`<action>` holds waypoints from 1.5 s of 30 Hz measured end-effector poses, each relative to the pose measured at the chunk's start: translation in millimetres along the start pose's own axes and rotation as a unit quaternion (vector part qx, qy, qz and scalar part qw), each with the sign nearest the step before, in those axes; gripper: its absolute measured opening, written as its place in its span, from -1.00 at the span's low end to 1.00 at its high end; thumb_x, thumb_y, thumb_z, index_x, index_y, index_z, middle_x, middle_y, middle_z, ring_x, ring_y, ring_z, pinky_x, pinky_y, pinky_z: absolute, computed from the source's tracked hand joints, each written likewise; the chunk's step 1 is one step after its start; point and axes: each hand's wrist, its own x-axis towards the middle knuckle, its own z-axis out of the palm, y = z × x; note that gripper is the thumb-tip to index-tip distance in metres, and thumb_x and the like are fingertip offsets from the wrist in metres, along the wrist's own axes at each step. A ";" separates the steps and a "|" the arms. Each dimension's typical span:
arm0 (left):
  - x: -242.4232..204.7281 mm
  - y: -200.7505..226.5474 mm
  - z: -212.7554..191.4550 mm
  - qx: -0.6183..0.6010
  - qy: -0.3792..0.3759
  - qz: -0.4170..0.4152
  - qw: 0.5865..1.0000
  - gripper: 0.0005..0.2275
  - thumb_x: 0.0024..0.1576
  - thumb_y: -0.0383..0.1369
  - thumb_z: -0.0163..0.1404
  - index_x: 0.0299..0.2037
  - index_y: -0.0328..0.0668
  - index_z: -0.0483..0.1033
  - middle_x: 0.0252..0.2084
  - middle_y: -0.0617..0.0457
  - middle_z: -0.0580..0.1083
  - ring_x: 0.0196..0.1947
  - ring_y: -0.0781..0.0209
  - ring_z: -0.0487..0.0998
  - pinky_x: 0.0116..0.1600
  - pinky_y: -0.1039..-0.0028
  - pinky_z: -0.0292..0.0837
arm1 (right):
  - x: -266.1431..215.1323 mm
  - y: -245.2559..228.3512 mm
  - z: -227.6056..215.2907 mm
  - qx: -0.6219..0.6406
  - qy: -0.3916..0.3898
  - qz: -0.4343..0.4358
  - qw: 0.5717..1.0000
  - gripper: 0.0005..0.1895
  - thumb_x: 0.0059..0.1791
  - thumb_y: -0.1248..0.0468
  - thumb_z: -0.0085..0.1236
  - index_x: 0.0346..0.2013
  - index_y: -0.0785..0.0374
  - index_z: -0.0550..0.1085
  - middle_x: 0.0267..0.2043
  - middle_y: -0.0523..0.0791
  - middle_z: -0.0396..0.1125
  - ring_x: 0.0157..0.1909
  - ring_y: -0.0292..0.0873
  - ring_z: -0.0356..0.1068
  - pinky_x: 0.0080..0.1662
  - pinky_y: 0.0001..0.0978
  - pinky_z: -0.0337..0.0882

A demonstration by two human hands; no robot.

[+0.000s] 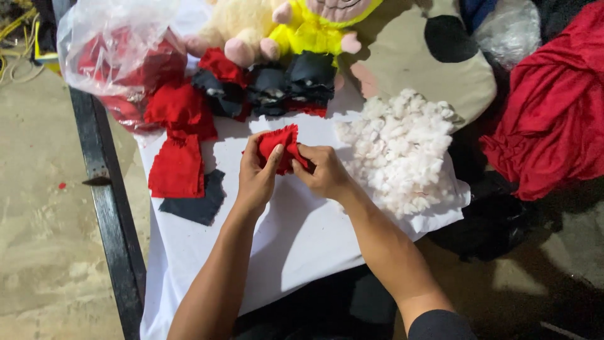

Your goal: Stuffing small red fabric doll components with white fiberfill material by hand.

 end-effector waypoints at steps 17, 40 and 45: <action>1.1 2.8 -3.1 -0.016 0.011 -0.038 0.999 -0.68 0.26 -0.31 0.04 0.17 -0.19 0.38 -0.07 -0.14 0.48 -0.05 0.07 0.50 0.11 0.23 0.46 | 10.0 -10.8 -2.3 0.010 -0.016 0.031 0.999 -0.71 0.03 0.27 0.10 -0.58 0.20 0.33 -0.74 -0.01 0.22 -0.69 -0.02 0.24 -0.53 -0.36 0.27; 6.6 -30.3 -12.2 -0.071 0.005 -0.058 0.996 -0.76 0.34 -0.19 -0.12 0.09 -0.09 0.42 -0.20 0.06 0.40 -0.16 0.23 0.41 0.05 0.30 0.48 | 9.8 -7.7 -3.0 0.015 -0.041 0.030 0.999 -0.69 0.02 0.27 0.11 -0.60 0.19 0.30 -0.72 -0.02 0.19 -0.65 0.06 0.23 -0.49 -0.27 0.29; 8.4 -19.9 -8.1 -0.068 0.003 -0.066 0.995 -0.74 0.34 -0.19 -0.14 0.10 -0.11 0.43 -0.18 0.02 0.41 -0.17 0.20 0.43 0.04 0.24 0.50 | 14.1 -7.4 -7.5 -0.002 -0.011 -0.004 1.000 -0.62 0.01 0.11 0.24 -0.56 0.17 0.29 -0.65 -0.06 0.20 -0.60 0.00 0.29 -0.45 -0.29 0.33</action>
